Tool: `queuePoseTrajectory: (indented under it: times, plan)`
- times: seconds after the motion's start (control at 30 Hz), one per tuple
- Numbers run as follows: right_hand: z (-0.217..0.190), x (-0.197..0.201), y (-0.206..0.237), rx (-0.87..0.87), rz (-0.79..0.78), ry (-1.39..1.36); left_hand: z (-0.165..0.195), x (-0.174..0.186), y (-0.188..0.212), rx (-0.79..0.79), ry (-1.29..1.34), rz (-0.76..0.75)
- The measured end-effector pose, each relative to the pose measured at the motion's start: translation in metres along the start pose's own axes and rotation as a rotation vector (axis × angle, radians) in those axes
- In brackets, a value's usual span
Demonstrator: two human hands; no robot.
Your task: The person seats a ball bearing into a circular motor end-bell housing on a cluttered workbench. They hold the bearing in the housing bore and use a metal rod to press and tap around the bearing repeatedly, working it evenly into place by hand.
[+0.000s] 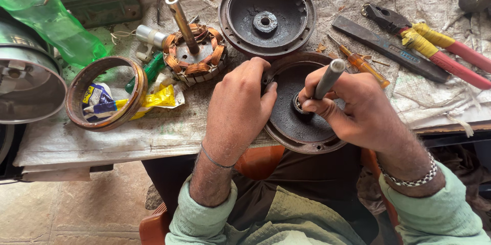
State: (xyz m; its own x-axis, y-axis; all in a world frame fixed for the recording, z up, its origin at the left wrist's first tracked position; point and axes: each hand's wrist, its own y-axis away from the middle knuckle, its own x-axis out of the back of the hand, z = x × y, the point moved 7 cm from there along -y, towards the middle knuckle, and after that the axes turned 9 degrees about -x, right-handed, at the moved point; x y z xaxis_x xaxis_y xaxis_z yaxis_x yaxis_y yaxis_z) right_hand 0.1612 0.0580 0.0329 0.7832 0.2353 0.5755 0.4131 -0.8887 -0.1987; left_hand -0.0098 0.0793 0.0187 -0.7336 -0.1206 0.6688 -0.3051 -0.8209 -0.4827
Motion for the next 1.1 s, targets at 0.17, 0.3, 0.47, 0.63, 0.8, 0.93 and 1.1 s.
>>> queuePoseTrajectory:
  times: [0.17, 0.3, 0.47, 0.63, 0.8, 0.93, 1.1]
  plan:
    - [-0.002, -0.001, 0.0, -0.018, 0.024, 0.048, 0.001, 0.001, 0.0, -0.026, -0.002, 0.025]
    - [-0.002, 0.0, -0.002, -0.056, 0.036, 0.026, 0.002, 0.002, -0.001, -0.035, 0.0, 0.03]
    - [-0.002, 0.002, -0.004, -0.039, 0.094, 0.165, 0.001, 0.002, -0.001, -0.019, 0.005, 0.015]
    - [0.012, 0.009, -0.003, -0.067, 0.089, -0.043, 0.001, 0.003, -0.001, -0.029, -0.001, 0.024]
    - [0.024, 0.011, 0.004, -0.042, 0.144, -0.328, 0.001, 0.002, -0.001, -0.028, 0.01, 0.04]
    - [0.029, 0.011, 0.007, -0.041, 0.189, -0.378, 0.001, 0.002, -0.001, -0.025, 0.009, 0.038]
    - [0.028, 0.012, 0.008, -0.052, 0.213, -0.328, -0.001, 0.002, -0.001, -0.008, 0.017, 0.027]
